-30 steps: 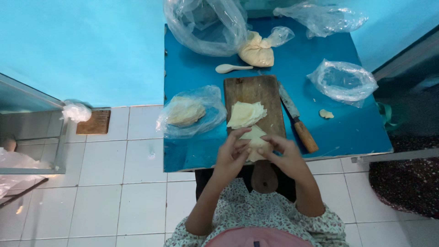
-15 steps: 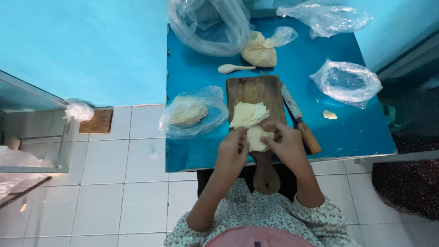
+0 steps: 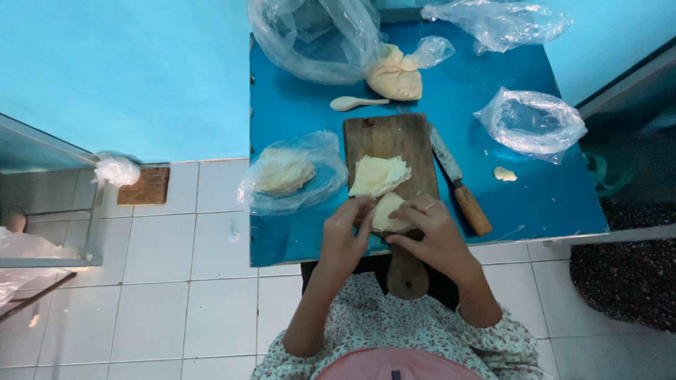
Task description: The person folds thin square dough wrappers in half into triangular pieces by hand and stacks the folded wrappers on a wooden board, repeating the fold cycle with wrappers taken from a pile. A knife and plastic bags of dough rest on the blue work table.
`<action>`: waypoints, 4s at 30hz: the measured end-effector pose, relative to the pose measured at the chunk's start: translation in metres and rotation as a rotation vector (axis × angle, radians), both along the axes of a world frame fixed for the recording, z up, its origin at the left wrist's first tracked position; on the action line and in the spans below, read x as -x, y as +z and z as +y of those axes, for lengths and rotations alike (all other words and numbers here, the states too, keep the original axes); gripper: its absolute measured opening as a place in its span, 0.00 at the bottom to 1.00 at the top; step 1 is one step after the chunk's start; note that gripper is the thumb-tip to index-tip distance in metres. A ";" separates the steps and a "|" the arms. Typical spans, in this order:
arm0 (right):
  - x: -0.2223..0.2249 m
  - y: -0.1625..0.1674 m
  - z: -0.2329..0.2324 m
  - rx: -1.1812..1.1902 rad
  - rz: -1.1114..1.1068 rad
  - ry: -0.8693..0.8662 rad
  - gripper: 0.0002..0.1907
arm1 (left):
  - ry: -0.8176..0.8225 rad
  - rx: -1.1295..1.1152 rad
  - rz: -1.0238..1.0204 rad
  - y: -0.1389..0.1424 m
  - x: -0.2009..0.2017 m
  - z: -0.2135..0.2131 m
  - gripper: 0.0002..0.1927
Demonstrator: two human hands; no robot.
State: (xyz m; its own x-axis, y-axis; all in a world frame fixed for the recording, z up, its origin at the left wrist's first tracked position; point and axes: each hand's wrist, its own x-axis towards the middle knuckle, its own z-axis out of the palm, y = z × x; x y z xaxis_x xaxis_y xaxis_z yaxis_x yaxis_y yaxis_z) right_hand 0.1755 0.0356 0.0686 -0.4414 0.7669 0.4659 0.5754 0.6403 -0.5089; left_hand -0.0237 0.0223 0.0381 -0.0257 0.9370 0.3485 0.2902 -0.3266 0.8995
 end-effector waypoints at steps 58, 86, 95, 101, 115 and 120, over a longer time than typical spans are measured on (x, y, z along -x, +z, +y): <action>-0.010 -0.071 0.017 0.440 0.420 -0.357 0.11 | -0.022 0.112 -0.175 -0.005 -0.003 0.006 0.12; -0.009 -0.003 0.007 0.096 0.017 0.062 0.14 | 0.088 -0.021 0.294 0.001 0.000 -0.013 0.06; -0.010 -0.007 0.018 0.249 0.025 -0.025 0.08 | 0.100 -0.012 0.282 0.002 0.000 -0.013 0.06; -0.011 0.001 0.016 0.153 0.041 0.075 0.14 | 0.080 0.003 0.260 0.004 0.001 -0.013 0.07; -0.009 -0.025 0.021 0.071 0.237 -0.248 0.08 | 0.071 0.033 0.198 -0.009 0.000 -0.003 0.13; -0.005 -0.022 0.008 -0.092 0.115 -0.058 0.09 | 0.075 0.000 0.195 -0.008 -0.001 -0.003 0.12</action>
State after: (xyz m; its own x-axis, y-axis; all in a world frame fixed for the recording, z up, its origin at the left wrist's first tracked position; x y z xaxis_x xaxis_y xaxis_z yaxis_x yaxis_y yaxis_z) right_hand 0.1806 0.0437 0.0464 -0.3372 0.7410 0.5808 0.5537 0.6550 -0.5142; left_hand -0.0225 0.0189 0.0301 -0.0271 0.9349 0.3539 0.4825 -0.2978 0.8237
